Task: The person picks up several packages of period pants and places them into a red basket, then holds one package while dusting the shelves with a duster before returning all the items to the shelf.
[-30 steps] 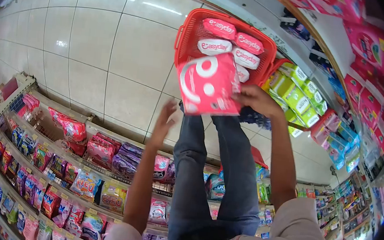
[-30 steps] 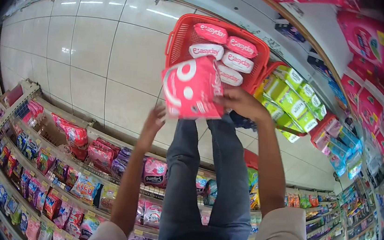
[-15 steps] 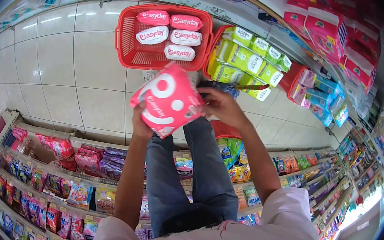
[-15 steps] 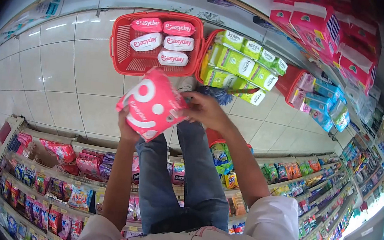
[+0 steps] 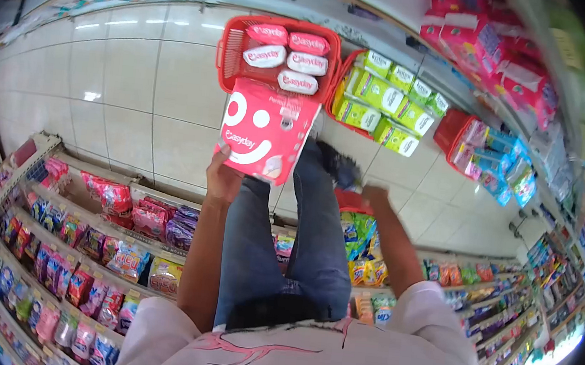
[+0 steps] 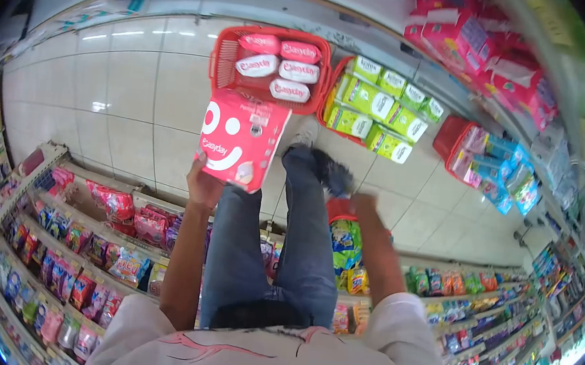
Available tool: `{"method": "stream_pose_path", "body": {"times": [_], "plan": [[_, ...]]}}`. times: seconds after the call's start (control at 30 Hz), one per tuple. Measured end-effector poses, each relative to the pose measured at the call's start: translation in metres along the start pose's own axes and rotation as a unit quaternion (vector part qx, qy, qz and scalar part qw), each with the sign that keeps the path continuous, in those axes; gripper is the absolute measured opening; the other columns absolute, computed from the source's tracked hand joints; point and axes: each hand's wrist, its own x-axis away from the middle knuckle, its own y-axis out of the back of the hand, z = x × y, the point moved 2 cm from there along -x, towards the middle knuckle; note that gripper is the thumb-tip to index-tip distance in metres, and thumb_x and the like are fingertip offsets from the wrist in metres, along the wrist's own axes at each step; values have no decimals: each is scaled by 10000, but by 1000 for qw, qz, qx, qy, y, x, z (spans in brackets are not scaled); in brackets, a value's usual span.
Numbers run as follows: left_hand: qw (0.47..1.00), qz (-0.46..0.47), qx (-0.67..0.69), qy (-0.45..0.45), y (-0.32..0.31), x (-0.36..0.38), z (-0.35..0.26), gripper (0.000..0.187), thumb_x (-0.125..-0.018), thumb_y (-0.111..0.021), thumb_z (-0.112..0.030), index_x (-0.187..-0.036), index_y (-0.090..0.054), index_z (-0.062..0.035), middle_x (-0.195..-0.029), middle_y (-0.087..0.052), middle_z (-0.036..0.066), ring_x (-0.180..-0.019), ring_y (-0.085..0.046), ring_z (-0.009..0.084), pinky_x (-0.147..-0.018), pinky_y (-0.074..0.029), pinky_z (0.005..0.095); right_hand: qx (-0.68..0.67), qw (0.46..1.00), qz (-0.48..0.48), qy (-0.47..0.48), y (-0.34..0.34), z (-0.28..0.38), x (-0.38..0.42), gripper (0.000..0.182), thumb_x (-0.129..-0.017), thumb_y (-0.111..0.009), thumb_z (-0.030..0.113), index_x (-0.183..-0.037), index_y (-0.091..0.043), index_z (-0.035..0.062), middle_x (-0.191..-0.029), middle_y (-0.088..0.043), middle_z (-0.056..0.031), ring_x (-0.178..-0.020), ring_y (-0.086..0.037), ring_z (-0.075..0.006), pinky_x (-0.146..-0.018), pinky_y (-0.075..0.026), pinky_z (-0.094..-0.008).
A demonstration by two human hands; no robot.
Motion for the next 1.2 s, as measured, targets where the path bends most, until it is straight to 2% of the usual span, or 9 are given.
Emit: {"method": "stream_pose_path", "body": {"times": [0.03,0.07,0.1,0.23,0.4,0.57,0.77,0.87,1.2], "plan": [[999,35,2,15,-5,10,-6,507,-873,-563,-241,-1294,-399,-10,-1240,-534,113,-1145,-525,235,-963,-433,410,-177,984,-31,18,-80,7,-18,291,-783,-535,225,-1022,-652,108,-836,-680,-158,-739,-660,-357,-679,-512,-463],[997,68,2,28,-11,25,-15,513,-859,-583,-184,-1298,-387,-5,-1240,-531,119,-1147,-525,241,-970,-433,412,-270,961,57,14,-45,33,44,262,-807,-519,239,-956,-633,56,-797,-656,-195,-725,-644,-379,-642,-495,-473],[997,73,10,4,-26,37,-31,513,-859,-583,-184,-1298,-387,-5,-1240,-531,119,-1147,-525,241,-970,-433,412,-100,973,-38,203,-127,37,37,242,-776,-539,244,-849,-624,29,-729,-630,-194,-671,-625,-386,-600,-467,-490],[989,128,-49,52,-70,94,-65,581,-771,-632,-15,-1290,-374,18,-1223,-531,148,-1142,-530,251,-1003,-413,414,-395,915,-47,64,-109,83,243,245,-773,-550,238,-872,-624,27,-746,-637,-188,-685,-630,-374,-619,-471,-476],[953,283,-83,64,-117,151,-104,632,-743,-639,-25,-1309,-359,9,-1252,-516,155,-1172,-509,276,-1025,-392,440,-501,838,-211,44,-35,129,353,253,-769,-564,230,-902,-625,24,-767,-646,-180,-702,-636,-358,-643,-476,-458],[907,407,-13,104,-161,148,-143,600,-758,-651,-84,-1291,-389,4,-1242,-533,152,-1139,-537,270,-996,-431,420,-512,760,-395,61,53,157,413,266,-764,-578,223,-931,-626,22,-788,-655,-173,-719,-642,-342,-667,-481,-439],[893,431,-57,116,-235,171,-168,656,-805,-660,-392,-1277,-409,-11,-1208,-560,154,-1082,-578,257,-972,-457,412,-453,678,-570,101,144,187,468,287,-759,-594,214,-967,-626,19,-814,-665,-163,-739,-649,-323,-696,-487,-418],[909,400,-118,7,-250,180,-178,592,-880,-544,-388,-1304,-388,-6,-1253,-529,172,-1131,-551,272,-974,-451,430,-411,646,-634,105,173,194,480,299,-757,-603,210,-985,-627,17,-827,-670,-159,-750,-653,-314,-710,-491,-407],[905,417,-52,-69,-205,163,-202,518,-933,-471,-387,-1326,-402,-56,-1267,-519,93,-1111,-537,229,-960,-448,392,-272,667,-676,152,207,209,491,347,-749,-630,195,-1044,-628,12,-869,-688,-144,-784,-665,-283,-757,-501,-371]]}}
